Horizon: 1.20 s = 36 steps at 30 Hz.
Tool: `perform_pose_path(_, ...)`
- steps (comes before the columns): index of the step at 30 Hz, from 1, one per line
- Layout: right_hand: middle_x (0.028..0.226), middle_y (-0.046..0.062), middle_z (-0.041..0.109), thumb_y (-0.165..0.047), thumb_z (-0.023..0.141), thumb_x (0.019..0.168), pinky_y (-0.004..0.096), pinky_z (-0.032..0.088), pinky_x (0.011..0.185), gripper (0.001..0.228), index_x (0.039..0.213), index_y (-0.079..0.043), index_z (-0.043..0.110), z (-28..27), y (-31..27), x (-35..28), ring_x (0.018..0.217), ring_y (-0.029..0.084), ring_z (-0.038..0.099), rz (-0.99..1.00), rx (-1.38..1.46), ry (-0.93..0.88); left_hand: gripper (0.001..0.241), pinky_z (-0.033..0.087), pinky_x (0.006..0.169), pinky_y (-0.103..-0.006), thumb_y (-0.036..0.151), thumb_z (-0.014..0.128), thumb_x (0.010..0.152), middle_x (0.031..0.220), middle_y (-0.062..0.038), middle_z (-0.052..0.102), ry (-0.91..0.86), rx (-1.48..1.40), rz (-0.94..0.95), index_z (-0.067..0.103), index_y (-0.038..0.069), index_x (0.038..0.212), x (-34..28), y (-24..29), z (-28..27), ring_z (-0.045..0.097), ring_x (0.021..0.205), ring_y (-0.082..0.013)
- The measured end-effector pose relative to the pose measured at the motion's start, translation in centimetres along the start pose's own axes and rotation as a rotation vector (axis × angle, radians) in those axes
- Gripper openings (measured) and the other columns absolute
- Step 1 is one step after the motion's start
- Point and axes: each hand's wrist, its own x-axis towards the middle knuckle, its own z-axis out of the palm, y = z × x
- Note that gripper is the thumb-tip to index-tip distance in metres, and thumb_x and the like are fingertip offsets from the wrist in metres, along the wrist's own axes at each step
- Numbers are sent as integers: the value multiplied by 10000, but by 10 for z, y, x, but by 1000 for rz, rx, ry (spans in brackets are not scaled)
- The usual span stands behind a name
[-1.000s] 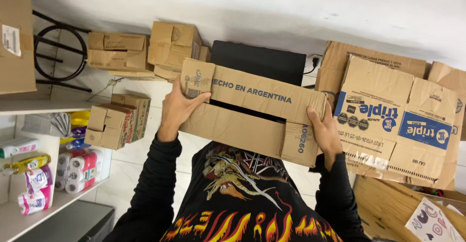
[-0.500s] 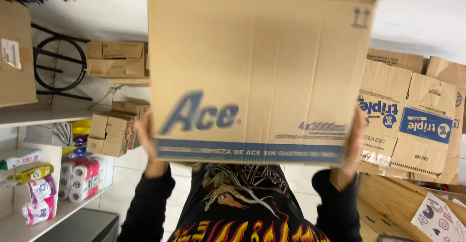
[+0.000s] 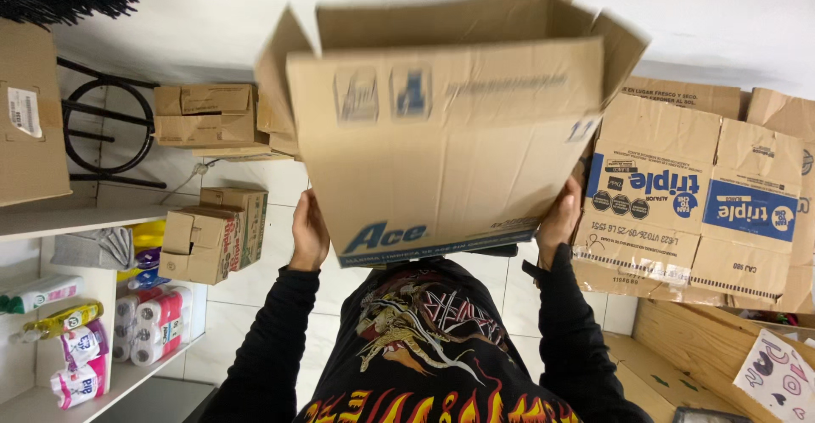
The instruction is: The person folds multiple cardboard boxes of various sizes by hand and stacks them together.
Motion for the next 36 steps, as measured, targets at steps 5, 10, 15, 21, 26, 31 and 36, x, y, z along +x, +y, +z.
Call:
perform_pose_path(5, 1487, 268, 461, -490, 345, 1112, 670, 276, 1179, 611, 1491, -32, 485, -16, 79, -18, 1424, 467, 388, 392, -82, 135, 476, 441, 1056, -429, 453, 409, 1092, 1278, -71, 617, 198, 198, -322, 563, 140, 1415, 37, -81, -107, 570, 1187, -232)
perform_pose_path(10, 1511, 220, 498, -511, 449, 1091, 514, 288, 1235, 607, 1484, -58, 539, -31, 144, -14, 1432, 326, 430, 561, 85, 246, 478, 538, 861, -278, 489, 456, 1070, 1078, -51, 661, -215, -189, -342, 601, 91, 1293, 13, -115, -178, 675, 1008, -164)
perform_pose_path(15, 1581, 177, 348, -531, 341, 1096, 520, 172, 1266, 636, 1558, -98, 397, 6, 147, 46, 1482, 330, 292, 482, 203, 198, 373, 547, 908, -352, 233, 663, 890, 1087, -122, 717, -370, 191, -160, 671, 44, 1211, -9, -144, -175, 705, 1002, -239)
perform_pose_path(21, 1678, 231, 175, -637, 362, 1116, 596, 126, 1281, 775, 1633, -71, 253, 4, 185, 108, 1550, 430, 123, 532, 132, 101, 312, 535, 963, -423, 9, 781, 785, 1079, -189, 740, -373, 604, 73, 711, 0, 1089, -9, -147, -165, 701, 1002, -310)
perform_pose_path(26, 1700, 264, 7, -744, 316, 1073, 789, 122, 1183, 863, 1670, -170, 72, 20, 46, 93, 1543, 533, 12, 355, 75, -12, 247, 465, 986, -407, 145, 461, 1057, 1001, -168, 626, 75, 732, 128, 609, 9, 912, 13, -81, -103, 580, 1018, -286)
perform_pose_path(31, 1670, 353, -15, -421, 773, 855, 744, 49, 1205, 1200, 1625, -45, -67, 84, -89, 51, 1541, 547, 48, 295, -160, -278, 883, 262, 1199, -618, 486, 619, 922, 1631, -253, 266, -516, 830, -150, 242, 120, 1631, -1, 67, 85, 183, 1540, -443)
perform_pose_path(36, 1670, 311, 15, -645, 716, 849, 674, 133, 1237, 1182, 1637, -59, 58, 97, -74, 72, 1540, 533, 83, 184, -640, -404, 1184, 125, 1214, -655, 691, 652, 809, 1657, -331, 77, -705, 1084, -264, 62, 121, 1662, -26, 69, 126, 57, 1533, -517)
